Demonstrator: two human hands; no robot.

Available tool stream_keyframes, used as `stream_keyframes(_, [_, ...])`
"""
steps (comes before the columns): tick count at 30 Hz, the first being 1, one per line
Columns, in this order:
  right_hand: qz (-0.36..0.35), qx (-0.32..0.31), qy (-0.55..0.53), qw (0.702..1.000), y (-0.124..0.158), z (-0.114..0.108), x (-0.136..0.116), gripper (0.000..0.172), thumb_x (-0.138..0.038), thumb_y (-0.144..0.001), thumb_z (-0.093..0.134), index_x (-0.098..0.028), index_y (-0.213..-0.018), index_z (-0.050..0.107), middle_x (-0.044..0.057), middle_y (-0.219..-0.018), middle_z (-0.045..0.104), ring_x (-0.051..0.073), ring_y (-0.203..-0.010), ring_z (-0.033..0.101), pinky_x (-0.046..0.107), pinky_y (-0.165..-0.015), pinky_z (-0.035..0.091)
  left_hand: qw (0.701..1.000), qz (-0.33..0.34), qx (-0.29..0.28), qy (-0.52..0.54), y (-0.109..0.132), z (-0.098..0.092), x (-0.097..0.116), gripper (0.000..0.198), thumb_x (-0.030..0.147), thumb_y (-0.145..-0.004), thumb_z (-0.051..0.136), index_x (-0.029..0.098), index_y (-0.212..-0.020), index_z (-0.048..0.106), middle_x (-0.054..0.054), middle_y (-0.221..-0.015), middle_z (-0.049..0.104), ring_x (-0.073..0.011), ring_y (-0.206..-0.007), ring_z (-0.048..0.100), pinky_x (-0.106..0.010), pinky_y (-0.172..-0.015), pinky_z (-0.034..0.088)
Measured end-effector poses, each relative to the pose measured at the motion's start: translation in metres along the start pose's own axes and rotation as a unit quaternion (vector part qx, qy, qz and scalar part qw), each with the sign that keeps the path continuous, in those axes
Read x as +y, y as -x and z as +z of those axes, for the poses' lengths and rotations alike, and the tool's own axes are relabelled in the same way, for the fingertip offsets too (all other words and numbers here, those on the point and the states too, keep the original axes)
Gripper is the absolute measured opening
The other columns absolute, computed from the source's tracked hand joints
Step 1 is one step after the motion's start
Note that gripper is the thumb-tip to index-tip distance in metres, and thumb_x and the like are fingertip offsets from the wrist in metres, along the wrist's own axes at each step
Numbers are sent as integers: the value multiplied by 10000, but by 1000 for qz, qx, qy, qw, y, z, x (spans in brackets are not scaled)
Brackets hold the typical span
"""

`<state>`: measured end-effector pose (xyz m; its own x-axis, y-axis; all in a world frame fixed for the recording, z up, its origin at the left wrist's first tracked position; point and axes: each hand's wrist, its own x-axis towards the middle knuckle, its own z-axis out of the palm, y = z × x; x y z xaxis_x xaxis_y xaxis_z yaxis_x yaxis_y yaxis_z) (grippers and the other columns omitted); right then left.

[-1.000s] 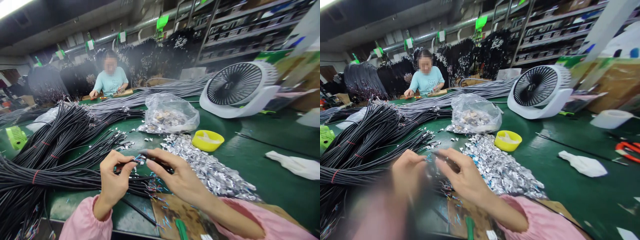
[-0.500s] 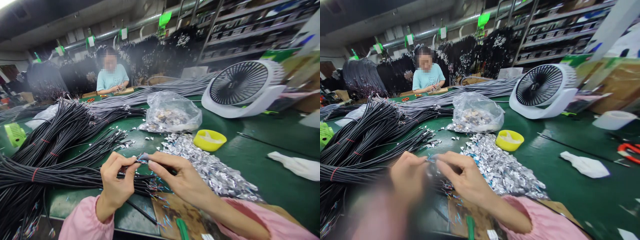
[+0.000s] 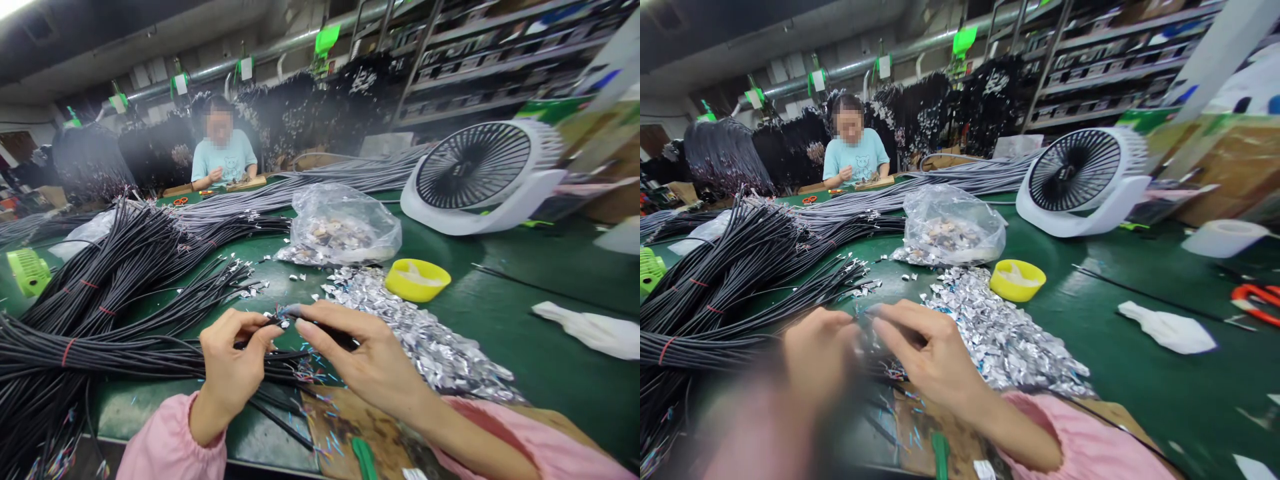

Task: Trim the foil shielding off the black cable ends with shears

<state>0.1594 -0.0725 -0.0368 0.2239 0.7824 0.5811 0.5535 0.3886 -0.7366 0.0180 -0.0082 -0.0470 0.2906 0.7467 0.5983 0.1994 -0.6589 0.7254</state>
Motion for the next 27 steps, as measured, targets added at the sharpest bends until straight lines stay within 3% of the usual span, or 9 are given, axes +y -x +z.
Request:
stream_keyframes(6, [-23, 2, 2, 1000, -1, -1, -2, 193, -265, -847, 537, -213, -837, 723, 27, -701, 679, 148, -609, 607, 255, -551, 498, 983, -97, -118, 102, -8, -5, 2, 323, 378, -798, 574, 146, -579, 628, -10, -480, 522, -68, -354, 430, -182, -317, 326])
stream_keyframes(10, [-8, -30, -26, 999, -2, -2, -2, 194, -267, -842, 537, -211, -791, 715, 16, -675, 671, 140, -596, 598, 242, -550, 491, 928, -235, -227, 177, -14, -12, 3, 410, 466, -775, 567, 128, -542, 575, 35, -403, 404, -43, -304, 330, -170, -282, 235])
stream_keyframes(12, [22, -32, -39, 999, -3, -3, -2, 218, -319, -839, 536, -205, -757, 703, 19, -660, 665, 143, -588, 595, 243, -540, 486, 916, -255, -240, 193, -15, -13, 4, 415, 479, -766, 572, 126, -547, 574, 42, -396, 385, -38, -304, 309, -169, -289, 218])
stream_keyframes(14, [58, -20, -54, 997, -5, -3, -3, 250, -402, -815, 555, -196, -748, 680, 27, -676, 663, 148, -593, 593, 245, -532, 482, 939, -217, -207, 167, -12, -11, 6, 384, 449, -773, 578, 129, -562, 599, 25, -420, 431, -48, -334, 344, -177, -310, 242])
stream_keyframes(17, [97, -8, -63, 993, -7, -3, -6, 317, -495, -751, 598, -186, -685, 617, 6, -602, 590, 127, -518, 514, 231, -464, 426, 982, -94, -136, 91, -7, -6, 8, 287, 366, -781, 599, 151, -598, 650, -9, -482, 524, -82, -406, 423, -202, -360, 308])
stream_keyframes(20, [120, -4, -67, 991, -9, -3, -8, 364, -515, -725, 616, -184, -598, 537, -17, -549, 482, 113, -507, 431, 229, -461, 373, 992, -11, -117, 46, -4, -3, 6, 217, 299, -786, 604, 175, -619, 669, -18, -518, 566, -106, -464, 469, -224, -432, 368])
stream_keyframes(22, [154, -23, -124, 980, -9, -2, -7, 393, -548, -704, 623, -181, -611, 517, -25, -552, 448, 106, -508, 406, 225, -462, 353, 992, 10, -119, 30, -3, -2, 4, 205, 278, -793, 600, 179, -627, 667, -17, -554, 587, -110, -500, 496, -228, -484, 397])
stream_keyframes(25, [225, -112, -260, 932, -10, 0, -3, 445, -608, -670, 619, -180, -679, 495, -67, -511, 334, 71, -422, 269, 208, -386, 237, 993, 21, -117, 24, -5, 1, 0, 177, 270, -801, 595, 178, -667, 665, -11, -621, 602, -109, -556, 525, -222, -531, 406])
stream_keyframes(27, [220, -145, -289, 920, -10, 2, 0, 427, -595, -698, 592, -185, -696, 471, -80, -508, 287, 66, -413, 220, 210, -383, 200, 992, 9, -126, 27, -7, 2, -1, 174, 259, -813, 578, 174, -684, 656, -6, -645, 596, -106, -575, 524, -214, -528, 394])
